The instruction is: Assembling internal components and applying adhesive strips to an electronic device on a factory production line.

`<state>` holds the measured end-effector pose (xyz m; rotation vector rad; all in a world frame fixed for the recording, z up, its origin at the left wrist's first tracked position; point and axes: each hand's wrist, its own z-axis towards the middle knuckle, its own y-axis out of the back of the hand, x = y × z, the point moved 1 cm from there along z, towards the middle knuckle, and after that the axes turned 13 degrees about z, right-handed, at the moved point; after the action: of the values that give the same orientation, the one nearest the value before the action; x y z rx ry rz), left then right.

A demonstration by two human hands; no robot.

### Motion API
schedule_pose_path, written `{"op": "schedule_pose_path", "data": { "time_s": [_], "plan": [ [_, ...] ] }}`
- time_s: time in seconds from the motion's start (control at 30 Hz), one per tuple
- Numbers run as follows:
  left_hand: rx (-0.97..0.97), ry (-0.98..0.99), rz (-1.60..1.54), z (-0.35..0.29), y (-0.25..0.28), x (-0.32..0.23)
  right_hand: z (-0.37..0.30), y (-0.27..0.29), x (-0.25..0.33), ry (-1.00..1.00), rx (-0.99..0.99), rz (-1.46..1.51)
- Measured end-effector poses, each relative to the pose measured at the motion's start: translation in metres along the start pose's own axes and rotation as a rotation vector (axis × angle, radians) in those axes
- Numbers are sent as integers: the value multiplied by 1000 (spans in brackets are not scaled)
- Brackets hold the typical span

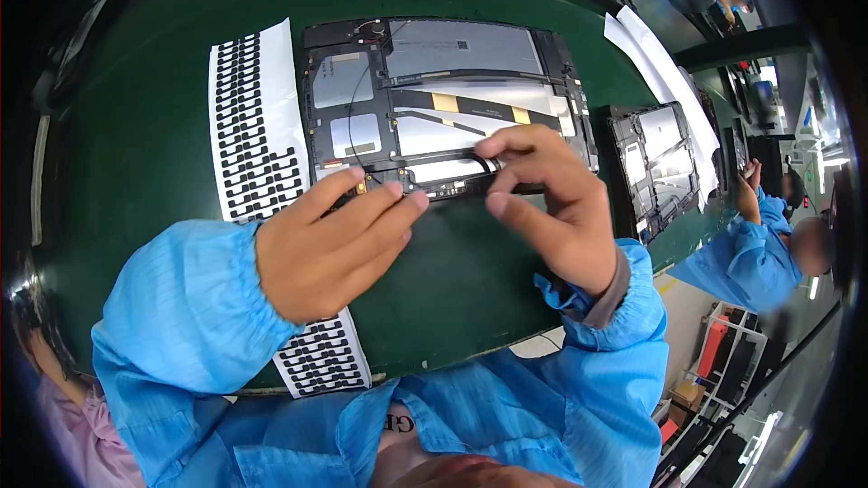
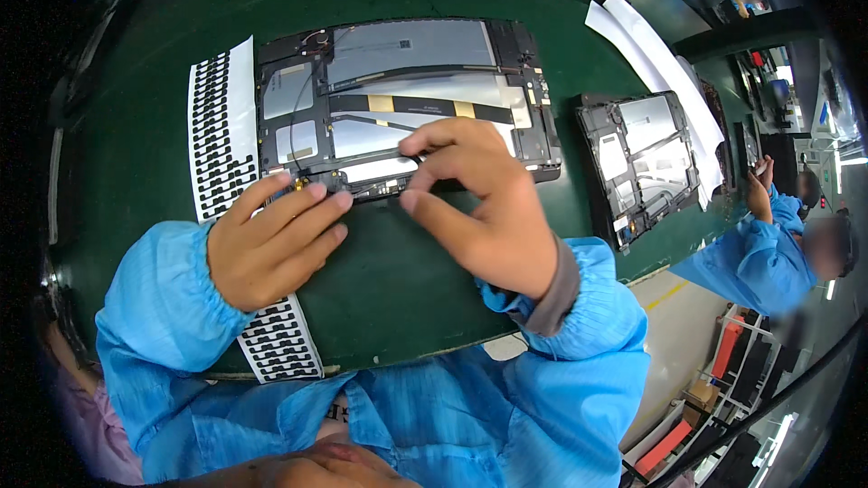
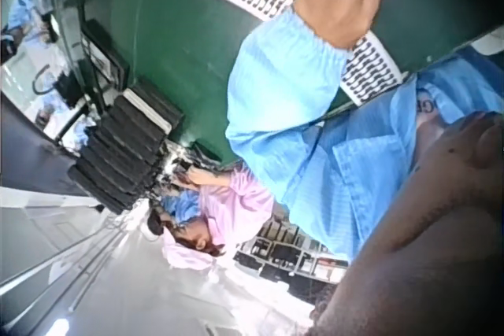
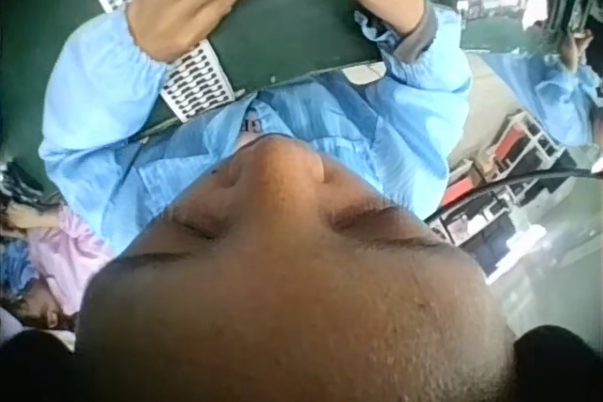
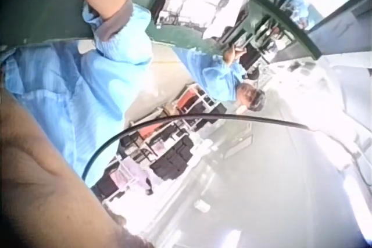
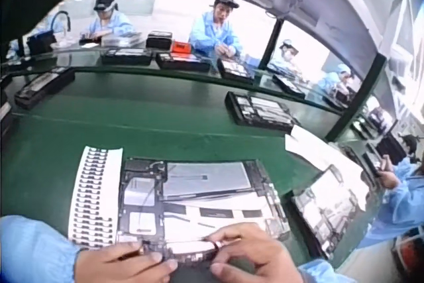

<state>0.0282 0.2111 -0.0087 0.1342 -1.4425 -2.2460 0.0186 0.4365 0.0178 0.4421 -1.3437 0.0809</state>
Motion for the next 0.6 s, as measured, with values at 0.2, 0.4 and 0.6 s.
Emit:
{"op": "schedule_pose_path", "data": {
  "time_s": [0.2, 0.4, 0.6],
  "plan": [
    [55, 273, 2, 6, -6, 11, 6, -5, -9, 35, -48, -36],
    [-32, 275, -35, 4, -9, 13, 11, -6, -10, 53, 126, -222],
    [-113, 263, -103, 2, -15, 14, 10, -12, -15, 42, -12, -126]
  ]
}}
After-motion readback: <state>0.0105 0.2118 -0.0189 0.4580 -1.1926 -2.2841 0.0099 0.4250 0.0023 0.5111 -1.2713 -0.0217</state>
